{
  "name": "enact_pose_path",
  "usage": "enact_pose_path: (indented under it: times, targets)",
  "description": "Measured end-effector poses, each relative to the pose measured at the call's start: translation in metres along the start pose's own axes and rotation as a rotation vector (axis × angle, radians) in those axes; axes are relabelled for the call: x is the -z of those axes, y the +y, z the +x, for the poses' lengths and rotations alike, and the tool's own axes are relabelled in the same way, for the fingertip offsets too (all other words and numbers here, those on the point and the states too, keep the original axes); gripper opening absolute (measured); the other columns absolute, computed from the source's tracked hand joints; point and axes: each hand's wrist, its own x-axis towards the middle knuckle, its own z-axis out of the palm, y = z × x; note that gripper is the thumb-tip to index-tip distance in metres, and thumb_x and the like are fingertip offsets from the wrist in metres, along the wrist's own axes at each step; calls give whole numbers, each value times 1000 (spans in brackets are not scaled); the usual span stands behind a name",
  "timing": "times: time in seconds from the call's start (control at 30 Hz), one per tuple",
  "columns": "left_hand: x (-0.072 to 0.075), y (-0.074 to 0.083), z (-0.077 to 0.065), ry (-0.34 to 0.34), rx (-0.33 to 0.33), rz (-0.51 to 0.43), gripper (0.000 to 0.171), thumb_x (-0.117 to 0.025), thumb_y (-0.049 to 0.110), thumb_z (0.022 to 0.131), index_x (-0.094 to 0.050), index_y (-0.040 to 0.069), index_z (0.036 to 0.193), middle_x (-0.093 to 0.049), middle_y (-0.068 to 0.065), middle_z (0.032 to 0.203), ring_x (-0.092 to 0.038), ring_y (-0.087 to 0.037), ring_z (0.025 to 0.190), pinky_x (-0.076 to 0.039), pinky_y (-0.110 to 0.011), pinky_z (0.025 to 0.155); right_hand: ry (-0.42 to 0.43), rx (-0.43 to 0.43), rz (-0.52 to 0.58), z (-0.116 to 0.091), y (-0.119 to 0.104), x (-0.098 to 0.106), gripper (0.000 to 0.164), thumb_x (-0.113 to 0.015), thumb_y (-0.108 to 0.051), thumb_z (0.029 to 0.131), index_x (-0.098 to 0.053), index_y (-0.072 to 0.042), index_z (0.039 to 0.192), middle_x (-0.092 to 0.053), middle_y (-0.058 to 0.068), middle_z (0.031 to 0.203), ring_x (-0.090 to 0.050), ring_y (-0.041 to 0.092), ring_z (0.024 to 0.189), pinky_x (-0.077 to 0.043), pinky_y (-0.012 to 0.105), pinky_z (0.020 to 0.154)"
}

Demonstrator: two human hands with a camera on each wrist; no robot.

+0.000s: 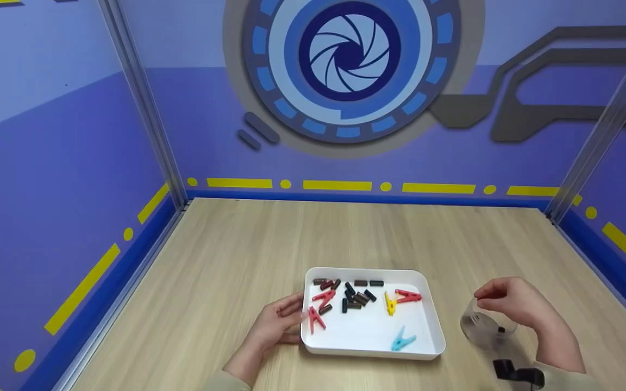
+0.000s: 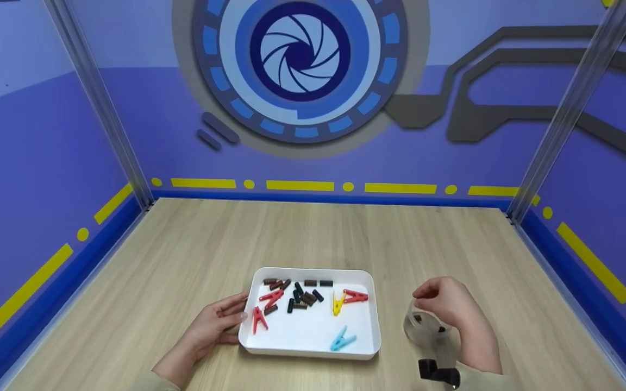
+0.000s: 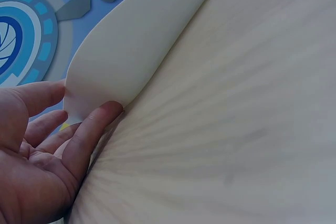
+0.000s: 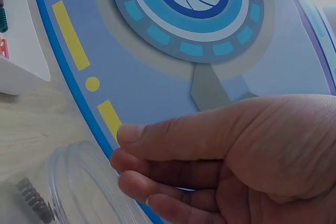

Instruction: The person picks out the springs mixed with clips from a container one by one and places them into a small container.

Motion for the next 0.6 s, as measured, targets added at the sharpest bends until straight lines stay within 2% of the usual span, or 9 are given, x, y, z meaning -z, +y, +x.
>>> enact_pose_path:
  times: [0.2,0.6]
  targets:
    - [0,0,1,17,13,13,62,-69,15,98,-45,6,155,-48,-24,156,-70,-24,111,-66,-42,69,26,18,20,3,-10,-8,20,-75,-12,92,-74,1,108,-75,7,99,-66,16,87,-55,20,71]
    - [-1,0,1,19,16,-1,61,-70,16,98,-46,7,154,-48,-22,156,-71,-23,111,-66,-41,69,47,70,52,13,-27,-30,20,-76,-17,92,-75,-3,107,-75,6,98,-64,17,85,-55,22,70]
